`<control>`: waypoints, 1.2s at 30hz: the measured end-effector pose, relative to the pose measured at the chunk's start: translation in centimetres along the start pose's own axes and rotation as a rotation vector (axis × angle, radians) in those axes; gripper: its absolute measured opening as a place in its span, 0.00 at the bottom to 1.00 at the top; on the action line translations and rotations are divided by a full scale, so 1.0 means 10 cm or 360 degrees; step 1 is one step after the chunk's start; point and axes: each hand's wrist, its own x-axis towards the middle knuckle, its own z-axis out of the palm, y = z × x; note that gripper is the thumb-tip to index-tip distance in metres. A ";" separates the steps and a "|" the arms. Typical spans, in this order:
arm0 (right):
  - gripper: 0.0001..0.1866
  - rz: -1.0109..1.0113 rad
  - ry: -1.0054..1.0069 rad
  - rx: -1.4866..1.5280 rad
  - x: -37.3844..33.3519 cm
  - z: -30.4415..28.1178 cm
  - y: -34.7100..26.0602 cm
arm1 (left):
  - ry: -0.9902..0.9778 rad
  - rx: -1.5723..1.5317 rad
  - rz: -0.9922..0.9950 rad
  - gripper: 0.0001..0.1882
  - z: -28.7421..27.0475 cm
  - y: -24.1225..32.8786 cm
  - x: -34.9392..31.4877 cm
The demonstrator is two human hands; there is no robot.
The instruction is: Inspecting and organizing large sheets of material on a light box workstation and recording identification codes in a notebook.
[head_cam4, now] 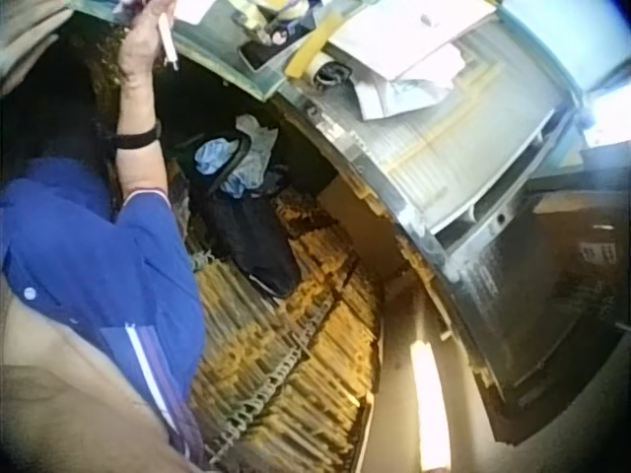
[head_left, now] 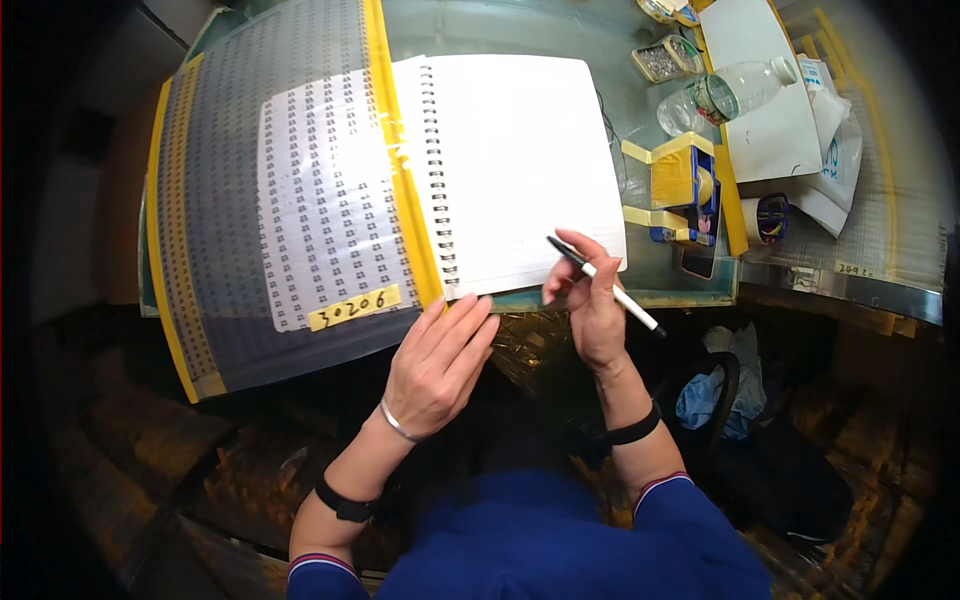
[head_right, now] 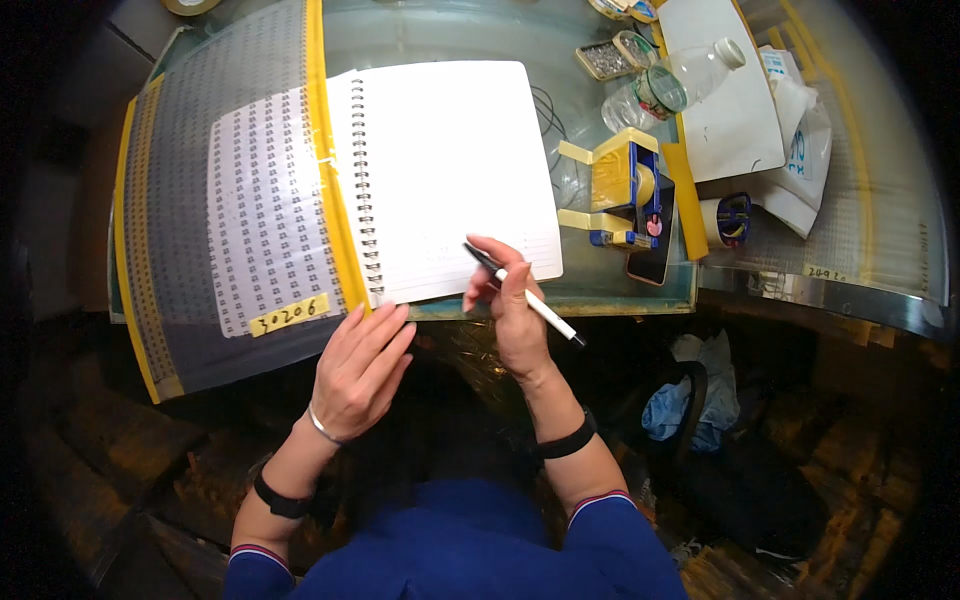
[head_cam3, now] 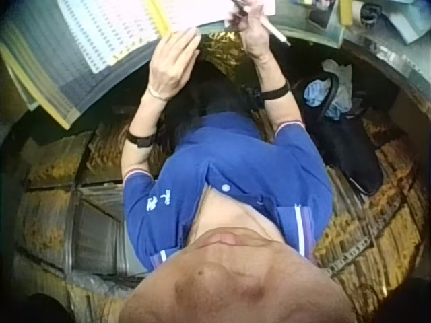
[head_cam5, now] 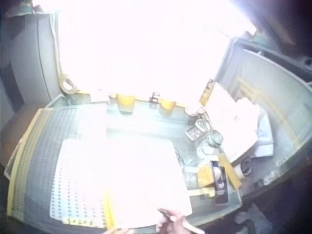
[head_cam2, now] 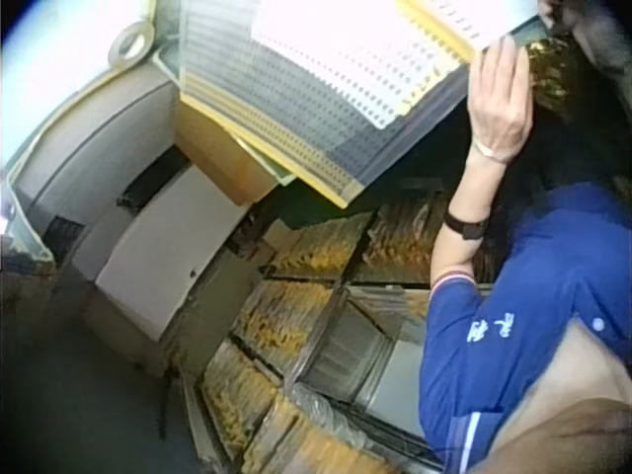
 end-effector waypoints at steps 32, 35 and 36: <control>0.10 -0.1153 0.0252 -0.1422 0.19 0.10 0.44 | 0.0278 -0.0622 -0.0019 0.20 0.40 0.41 0.35; 0.10 -0.1230 0.0254 -0.1524 0.18 0.10 0.46 | 0.0264 -0.0949 -0.0212 0.19 0.38 0.45 0.36; 0.10 -0.1203 0.0277 -0.1490 0.18 0.10 0.46 | 0.0165 -0.1160 -0.0437 0.20 0.36 0.47 0.37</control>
